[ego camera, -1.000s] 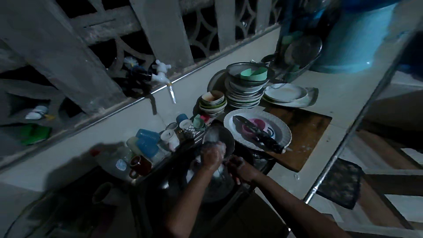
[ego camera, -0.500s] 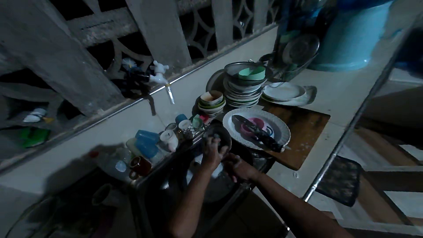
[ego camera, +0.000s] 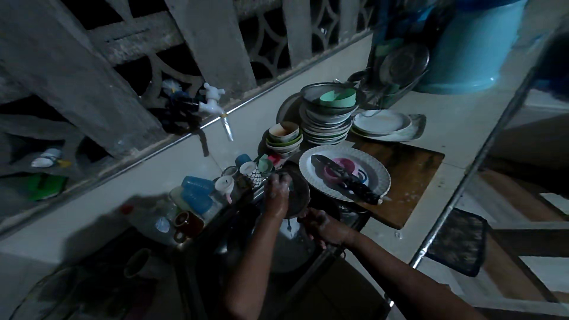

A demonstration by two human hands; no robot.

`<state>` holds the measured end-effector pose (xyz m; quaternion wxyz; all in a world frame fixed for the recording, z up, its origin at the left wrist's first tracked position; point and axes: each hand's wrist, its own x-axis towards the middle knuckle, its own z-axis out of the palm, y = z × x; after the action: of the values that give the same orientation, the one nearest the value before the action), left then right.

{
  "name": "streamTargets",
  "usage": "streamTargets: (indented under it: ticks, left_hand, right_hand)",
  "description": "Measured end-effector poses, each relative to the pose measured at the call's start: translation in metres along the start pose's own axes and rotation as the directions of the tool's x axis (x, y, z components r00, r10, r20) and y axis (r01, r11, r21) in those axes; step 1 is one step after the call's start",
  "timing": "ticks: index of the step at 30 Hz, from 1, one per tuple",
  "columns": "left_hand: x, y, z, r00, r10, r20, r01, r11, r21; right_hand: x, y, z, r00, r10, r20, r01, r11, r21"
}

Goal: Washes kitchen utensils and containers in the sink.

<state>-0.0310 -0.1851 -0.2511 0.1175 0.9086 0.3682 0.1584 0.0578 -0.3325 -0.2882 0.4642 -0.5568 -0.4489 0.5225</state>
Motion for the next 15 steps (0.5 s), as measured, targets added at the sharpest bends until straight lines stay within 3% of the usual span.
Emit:
streamTargets:
  ticks: [5, 9, 12, 15]
  left_hand:
    - [-0.003, 0.013, -0.014, 0.957, -0.196, 0.213, 0.195, 0.98, 0.027]
    - [-0.009, 0.015, -0.018, 0.927, -0.159, 0.339, 0.217, 0.966, -0.139]
    - [-0.011, 0.008, -0.012, 0.952, -0.086, 0.292, 0.167, 0.95, -0.263]
    - [-0.012, 0.009, -0.01, 0.938, -0.092, 0.334, 0.118, 0.991, -0.057]
  right_hand:
    - [0.001, 0.007, -0.002, 0.994, -0.053, -0.099, 0.052, 0.998, -0.021]
    - [0.007, 0.017, -0.003, 0.99, -0.076, -0.117, 0.073, 0.997, -0.032]
    - [0.011, 0.02, 0.001, 0.987, -0.096, -0.132, 0.096, 0.995, -0.005]
    - [0.013, 0.02, -0.001, 0.99, -0.1, -0.102, 0.1, 0.995, -0.003]
